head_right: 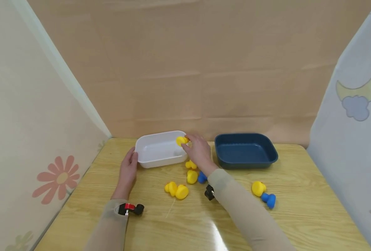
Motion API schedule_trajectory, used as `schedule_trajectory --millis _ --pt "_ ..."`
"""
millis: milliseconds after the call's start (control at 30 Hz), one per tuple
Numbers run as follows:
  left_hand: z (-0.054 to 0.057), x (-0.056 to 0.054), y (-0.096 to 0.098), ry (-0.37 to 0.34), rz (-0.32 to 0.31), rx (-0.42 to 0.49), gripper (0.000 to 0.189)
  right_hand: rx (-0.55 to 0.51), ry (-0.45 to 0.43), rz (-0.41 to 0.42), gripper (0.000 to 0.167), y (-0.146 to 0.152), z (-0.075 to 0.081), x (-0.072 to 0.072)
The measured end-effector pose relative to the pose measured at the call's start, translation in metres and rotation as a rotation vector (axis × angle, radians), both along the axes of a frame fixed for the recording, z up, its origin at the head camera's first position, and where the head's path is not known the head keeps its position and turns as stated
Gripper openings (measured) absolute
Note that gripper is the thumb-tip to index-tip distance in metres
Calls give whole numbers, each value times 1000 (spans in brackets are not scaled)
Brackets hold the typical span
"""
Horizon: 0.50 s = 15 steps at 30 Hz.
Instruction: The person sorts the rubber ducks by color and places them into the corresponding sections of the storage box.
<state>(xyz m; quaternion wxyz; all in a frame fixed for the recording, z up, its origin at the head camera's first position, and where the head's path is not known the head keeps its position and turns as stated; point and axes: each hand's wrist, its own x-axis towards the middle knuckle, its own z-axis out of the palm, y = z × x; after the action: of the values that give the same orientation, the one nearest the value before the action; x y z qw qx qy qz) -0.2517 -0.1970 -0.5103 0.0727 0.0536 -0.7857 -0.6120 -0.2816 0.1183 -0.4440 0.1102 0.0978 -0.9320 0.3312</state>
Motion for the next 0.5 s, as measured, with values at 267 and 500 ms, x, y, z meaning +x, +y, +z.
schedule_trajectory --millis 267,500 --pt "0 -6 11 -1 -10 22 62 33 -11 34 45 -7 2 2" --pt "-6 -12 22 22 -36 29 61 45 -11 73 43 -15 3 5"
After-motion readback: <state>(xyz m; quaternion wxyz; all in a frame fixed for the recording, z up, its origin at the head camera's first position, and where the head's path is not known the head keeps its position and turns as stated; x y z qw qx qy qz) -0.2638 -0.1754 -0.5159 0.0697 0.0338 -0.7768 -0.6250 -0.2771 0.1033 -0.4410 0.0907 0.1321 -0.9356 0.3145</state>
